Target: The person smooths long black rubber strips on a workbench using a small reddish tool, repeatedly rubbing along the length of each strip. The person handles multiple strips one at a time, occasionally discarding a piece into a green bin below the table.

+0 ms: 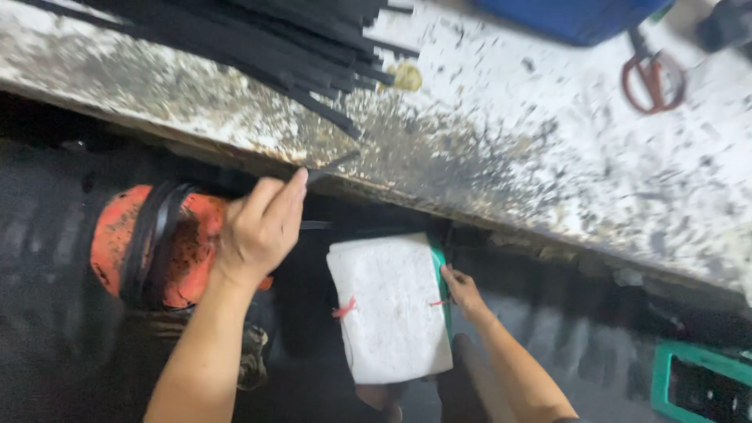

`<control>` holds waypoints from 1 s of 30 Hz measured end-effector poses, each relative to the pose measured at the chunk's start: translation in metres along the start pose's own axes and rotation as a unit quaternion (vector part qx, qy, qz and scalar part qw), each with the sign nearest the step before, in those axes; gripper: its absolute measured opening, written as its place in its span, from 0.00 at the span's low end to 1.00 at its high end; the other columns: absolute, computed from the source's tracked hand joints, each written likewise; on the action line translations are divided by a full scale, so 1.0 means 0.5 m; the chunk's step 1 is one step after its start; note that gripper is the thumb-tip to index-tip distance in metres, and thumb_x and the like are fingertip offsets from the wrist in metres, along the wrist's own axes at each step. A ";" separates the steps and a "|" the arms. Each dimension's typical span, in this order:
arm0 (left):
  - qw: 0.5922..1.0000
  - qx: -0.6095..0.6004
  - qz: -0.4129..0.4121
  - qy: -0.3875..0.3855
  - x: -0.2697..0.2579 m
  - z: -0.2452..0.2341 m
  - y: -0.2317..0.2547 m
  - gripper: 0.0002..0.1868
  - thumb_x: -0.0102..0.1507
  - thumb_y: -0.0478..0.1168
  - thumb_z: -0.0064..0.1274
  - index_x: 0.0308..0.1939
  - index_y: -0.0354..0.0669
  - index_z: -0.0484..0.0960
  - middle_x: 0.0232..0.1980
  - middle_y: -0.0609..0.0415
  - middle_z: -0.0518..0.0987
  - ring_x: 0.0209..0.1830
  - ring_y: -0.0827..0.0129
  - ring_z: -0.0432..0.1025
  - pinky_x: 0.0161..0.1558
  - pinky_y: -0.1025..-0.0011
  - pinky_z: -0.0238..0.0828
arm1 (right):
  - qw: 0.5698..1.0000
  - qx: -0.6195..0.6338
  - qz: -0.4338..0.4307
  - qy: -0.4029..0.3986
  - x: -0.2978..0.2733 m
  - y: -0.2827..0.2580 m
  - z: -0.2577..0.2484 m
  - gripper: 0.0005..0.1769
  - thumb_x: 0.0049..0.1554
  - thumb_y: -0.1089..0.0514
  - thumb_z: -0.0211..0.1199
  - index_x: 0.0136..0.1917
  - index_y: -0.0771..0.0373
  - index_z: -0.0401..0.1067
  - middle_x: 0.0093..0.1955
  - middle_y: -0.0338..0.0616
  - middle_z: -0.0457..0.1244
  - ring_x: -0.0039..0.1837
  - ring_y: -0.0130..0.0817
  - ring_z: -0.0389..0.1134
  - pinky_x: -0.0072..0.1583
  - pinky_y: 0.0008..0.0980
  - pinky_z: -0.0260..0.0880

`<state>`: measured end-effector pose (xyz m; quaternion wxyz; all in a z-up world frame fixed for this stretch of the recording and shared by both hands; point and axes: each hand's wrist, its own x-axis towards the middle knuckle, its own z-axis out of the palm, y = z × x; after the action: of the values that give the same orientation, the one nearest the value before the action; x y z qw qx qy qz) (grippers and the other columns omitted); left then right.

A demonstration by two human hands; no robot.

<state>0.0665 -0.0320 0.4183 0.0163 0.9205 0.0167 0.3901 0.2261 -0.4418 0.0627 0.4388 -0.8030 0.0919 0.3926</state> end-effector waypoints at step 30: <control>0.877 0.023 -0.309 -0.366 0.209 0.346 -0.072 0.22 0.69 0.44 0.44 0.64 0.40 0.79 0.37 0.48 0.77 0.27 0.57 0.72 0.28 0.62 0.68 | 0.893 -0.187 -0.401 -0.077 -0.074 -0.651 -0.199 0.12 0.63 0.59 0.53 0.55 0.65 0.74 0.52 0.47 0.70 0.51 0.36 0.72 0.55 0.31 0.79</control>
<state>0.2629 0.0057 0.3717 0.1196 0.9457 0.3023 -0.0005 0.4158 -0.3318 0.3254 0.4064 -0.8062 -0.3472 0.2535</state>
